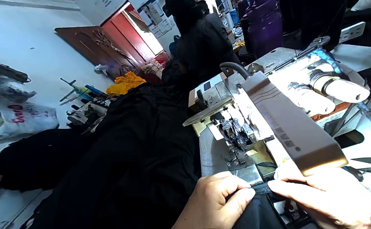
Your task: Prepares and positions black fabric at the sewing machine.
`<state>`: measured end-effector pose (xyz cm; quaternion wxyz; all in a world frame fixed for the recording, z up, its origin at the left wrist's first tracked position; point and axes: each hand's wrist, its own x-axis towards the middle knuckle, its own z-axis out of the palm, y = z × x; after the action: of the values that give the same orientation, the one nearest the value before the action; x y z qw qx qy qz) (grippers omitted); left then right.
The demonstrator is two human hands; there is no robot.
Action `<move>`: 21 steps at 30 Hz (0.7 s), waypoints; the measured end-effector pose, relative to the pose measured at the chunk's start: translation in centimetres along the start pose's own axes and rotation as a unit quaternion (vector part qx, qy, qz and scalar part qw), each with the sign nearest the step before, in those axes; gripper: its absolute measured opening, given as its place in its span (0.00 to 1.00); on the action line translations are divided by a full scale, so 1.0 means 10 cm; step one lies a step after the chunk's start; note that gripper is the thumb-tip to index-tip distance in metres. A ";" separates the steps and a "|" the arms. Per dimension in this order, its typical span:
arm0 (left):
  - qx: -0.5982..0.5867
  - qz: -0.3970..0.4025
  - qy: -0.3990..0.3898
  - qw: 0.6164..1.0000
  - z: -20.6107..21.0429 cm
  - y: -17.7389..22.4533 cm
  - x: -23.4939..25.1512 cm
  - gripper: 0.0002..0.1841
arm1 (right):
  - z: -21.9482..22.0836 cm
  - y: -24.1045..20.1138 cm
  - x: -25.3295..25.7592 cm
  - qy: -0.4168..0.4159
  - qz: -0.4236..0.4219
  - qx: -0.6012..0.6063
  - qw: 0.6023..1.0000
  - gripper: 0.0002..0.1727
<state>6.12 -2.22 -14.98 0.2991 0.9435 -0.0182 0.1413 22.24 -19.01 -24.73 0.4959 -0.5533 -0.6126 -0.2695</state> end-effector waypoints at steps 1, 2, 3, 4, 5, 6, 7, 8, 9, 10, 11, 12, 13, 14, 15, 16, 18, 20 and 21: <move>0.017 0.006 0.016 1.000 0.01 -0.02 0.02 0.12 | 0.02 0.03 0.00 0.001 -0.006 -0.019 1.000 0.09; 0.032 0.008 0.032 0.999 0.03 -0.04 0.04 0.11 | 0.03 0.06 0.01 0.002 -0.009 -0.036 0.999 0.10; 0.045 0.003 0.046 0.998 0.04 -0.05 0.05 0.10 | 0.05 0.09 0.02 0.002 -0.012 -0.052 0.999 0.10; 0.052 -0.008 0.057 0.997 0.05 -0.05 0.07 0.09 | 0.06 0.11 0.03 0.001 -0.017 -0.067 0.998 0.10; 0.057 -0.024 0.071 0.996 0.06 -0.07 0.08 0.09 | 0.07 0.13 0.04 -0.001 -0.021 -0.076 0.997 0.11; 0.062 -0.035 0.086 0.994 0.08 -0.09 0.09 0.09 | 0.09 0.16 0.05 0.000 -0.027 -0.083 0.996 0.11; 0.064 -0.040 0.094 0.993 0.09 -0.12 0.10 0.08 | 0.10 0.18 0.05 0.001 -0.032 -0.090 0.995 0.11; 0.063 -0.041 0.097 0.992 0.10 -0.14 0.10 0.06 | 0.12 0.20 0.06 0.002 -0.036 -0.093 0.995 0.11; 0.068 -0.044 0.102 0.992 0.10 -0.16 0.10 0.05 | 0.15 0.22 0.05 0.005 -0.041 -0.100 0.994 0.10; 0.074 -0.051 0.103 0.991 0.10 -0.17 0.10 0.05 | 0.17 0.22 0.05 0.005 -0.045 -0.109 0.993 0.10; 0.077 -0.063 0.102 0.990 0.09 -0.17 0.11 0.05 | 0.18 0.23 0.06 0.004 -0.047 -0.118 0.992 0.10; 0.080 -0.075 0.102 0.989 0.08 -0.17 0.12 0.06 | 0.18 0.23 0.07 0.001 -0.049 -0.127 0.991 0.10; 0.088 -0.085 0.106 0.987 0.08 -0.18 0.13 0.06 | 0.19 0.23 0.08 0.000 -0.050 -0.134 0.990 0.10; 0.103 -0.091 0.111 0.984 0.09 -0.19 0.13 0.06 | 0.19 0.24 0.09 -0.002 -0.050 -0.141 0.989 0.10; 0.113 -0.096 0.117 0.982 0.10 -0.20 0.14 0.06 | 0.19 0.25 0.10 -0.005 -0.050 -0.150 0.987 0.10; 0.126 -0.098 0.125 0.979 0.11 -0.19 0.15 0.06 | 0.18 0.25 0.12 -0.009 -0.048 -0.159 0.986 0.11; 0.149 -0.101 0.149 0.972 0.14 -0.09 0.18 0.06 | 0.18 0.26 0.14 -0.011 -0.049 -0.168 0.984 0.11; 0.163 -0.087 0.169 0.968 0.16 -0.11 0.19 0.06 | 0.19 0.26 0.16 -0.010 -0.046 -0.179 0.983 0.11; 0.171 -0.068 0.181 0.966 0.17 -0.19 0.19 0.06 | 0.20 0.26 0.17 -0.009 -0.046 -0.186 0.981 0.11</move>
<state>8.61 -1.52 -16.82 0.1403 0.9385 0.1246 0.2900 24.29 -15.97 -24.50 0.3660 -0.6096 -0.5810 -0.3960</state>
